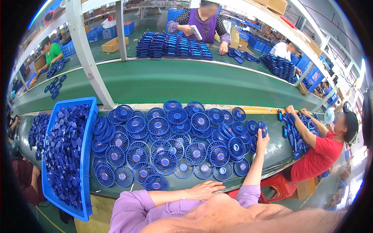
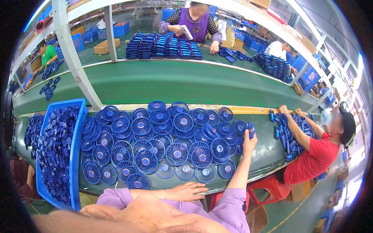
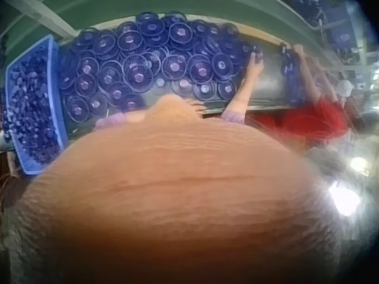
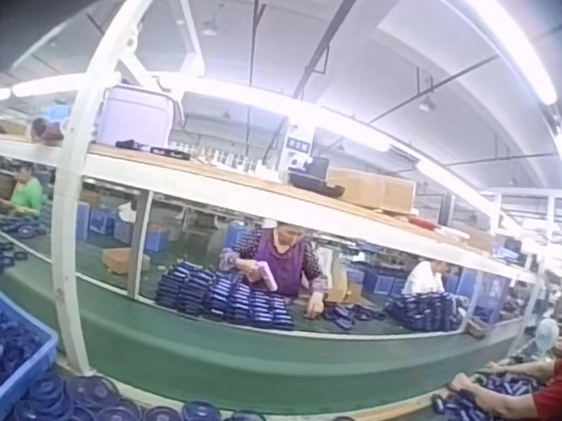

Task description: The person assembles portable fan covers by picking components from a conveyor belt, snapping them into fan grilles by hand, and arranging the assembled grilles on the table.

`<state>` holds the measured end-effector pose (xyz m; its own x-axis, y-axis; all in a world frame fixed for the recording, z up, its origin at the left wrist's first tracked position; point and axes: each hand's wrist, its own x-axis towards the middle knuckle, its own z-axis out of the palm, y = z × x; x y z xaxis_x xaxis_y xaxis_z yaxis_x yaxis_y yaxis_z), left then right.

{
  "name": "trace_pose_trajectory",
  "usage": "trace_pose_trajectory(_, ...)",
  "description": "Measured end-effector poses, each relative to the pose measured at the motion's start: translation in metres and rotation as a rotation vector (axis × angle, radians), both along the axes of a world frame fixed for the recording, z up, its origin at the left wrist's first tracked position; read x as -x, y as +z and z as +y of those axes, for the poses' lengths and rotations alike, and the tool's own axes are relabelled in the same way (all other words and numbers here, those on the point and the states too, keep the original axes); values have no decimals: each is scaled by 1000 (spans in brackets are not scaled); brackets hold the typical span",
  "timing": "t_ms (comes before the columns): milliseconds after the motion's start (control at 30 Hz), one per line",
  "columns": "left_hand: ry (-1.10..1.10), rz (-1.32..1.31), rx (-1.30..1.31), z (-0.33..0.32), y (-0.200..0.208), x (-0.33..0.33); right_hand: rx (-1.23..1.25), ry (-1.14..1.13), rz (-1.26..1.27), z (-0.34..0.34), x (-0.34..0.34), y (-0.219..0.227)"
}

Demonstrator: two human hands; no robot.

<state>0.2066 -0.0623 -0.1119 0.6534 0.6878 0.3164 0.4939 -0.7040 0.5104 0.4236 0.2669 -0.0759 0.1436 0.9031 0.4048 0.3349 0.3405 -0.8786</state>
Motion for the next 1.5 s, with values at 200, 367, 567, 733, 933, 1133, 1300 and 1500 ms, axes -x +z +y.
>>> trace_pose_trajectory(200, 26, -46, -62, 1, -3, -3, -10, -5, -14, 7, -7, -9)
trace_pose_trajectory(367, 19, -69, -32, 1, -2, -3, 6, 1, -22, 7, -6, -8)
trace_pose_trajectory(567, 2, -15, -38, 1, -4, -1, -4, 2, -39, 6, -3, -6)
trace_pose_trajectory(733, -18, -12, -35, -1, -2, 1, 16, -28, -9, -6, 2, 4)
trace_pose_trajectory(933, -27, 61, -74, 0, 29, 8, 79, -131, -69, -21, 9, 19)
trace_pose_trajectory(1133, 16, 94, -26, -2, 19, 7, -28, -50, -94, -12, 16, 16)
trace_pose_trajectory(1300, -17, 120, -5, 3, 23, 3, 4, -103, -109, -20, 9, 24)
trace_pose_trajectory(1500, -32, 126, -10, 2, 27, 7, 5, -107, -83, -21, 16, 23)
